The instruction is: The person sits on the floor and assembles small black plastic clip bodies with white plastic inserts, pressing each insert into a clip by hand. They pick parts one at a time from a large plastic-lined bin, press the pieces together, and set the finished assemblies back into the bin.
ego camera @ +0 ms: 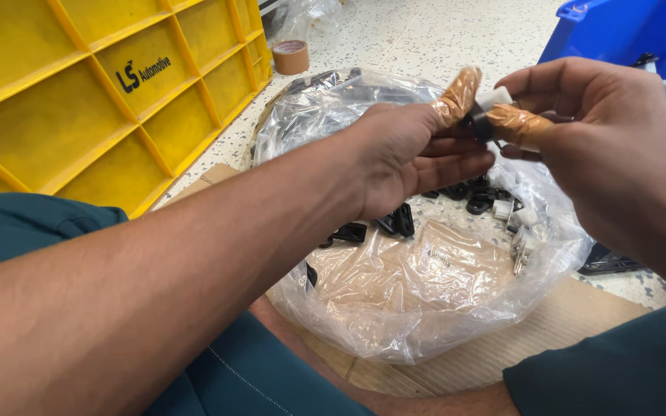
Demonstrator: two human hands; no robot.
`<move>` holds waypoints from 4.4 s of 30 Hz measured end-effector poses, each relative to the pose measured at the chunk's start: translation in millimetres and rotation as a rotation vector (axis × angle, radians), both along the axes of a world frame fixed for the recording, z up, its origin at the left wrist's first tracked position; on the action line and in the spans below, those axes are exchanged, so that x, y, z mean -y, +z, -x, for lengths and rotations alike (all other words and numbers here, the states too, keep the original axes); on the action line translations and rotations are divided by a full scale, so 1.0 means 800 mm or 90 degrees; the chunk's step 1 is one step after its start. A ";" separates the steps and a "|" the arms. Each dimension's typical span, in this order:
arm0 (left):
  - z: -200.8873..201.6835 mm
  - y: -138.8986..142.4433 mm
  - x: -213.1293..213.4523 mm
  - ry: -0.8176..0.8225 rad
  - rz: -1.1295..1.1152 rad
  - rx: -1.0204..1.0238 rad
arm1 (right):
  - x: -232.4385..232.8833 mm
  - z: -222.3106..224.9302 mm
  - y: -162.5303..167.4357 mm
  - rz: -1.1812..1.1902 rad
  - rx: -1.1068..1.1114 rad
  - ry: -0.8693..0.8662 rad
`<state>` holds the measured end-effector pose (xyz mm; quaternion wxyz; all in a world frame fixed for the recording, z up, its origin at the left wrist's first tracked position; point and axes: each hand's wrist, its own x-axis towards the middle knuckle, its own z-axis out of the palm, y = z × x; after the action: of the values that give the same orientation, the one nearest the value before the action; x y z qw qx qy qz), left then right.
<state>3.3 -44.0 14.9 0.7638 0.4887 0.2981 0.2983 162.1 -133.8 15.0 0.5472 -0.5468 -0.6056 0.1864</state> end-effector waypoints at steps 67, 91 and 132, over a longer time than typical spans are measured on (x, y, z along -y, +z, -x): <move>-0.017 -0.013 -0.013 -0.164 0.033 0.081 | -0.018 -0.020 0.045 0.253 -0.052 0.161; -0.018 -0.005 0.013 0.151 0.057 0.021 | -0.005 0.005 0.003 0.232 -0.312 0.089; -0.008 0.016 0.028 0.041 -0.145 -0.067 | -0.006 -0.007 0.012 0.270 -0.334 0.029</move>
<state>9.4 -66.0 27.8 0.6766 0.5774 0.3174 0.3286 167.3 -128.6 24.8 0.5541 -0.5683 -0.4038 0.4548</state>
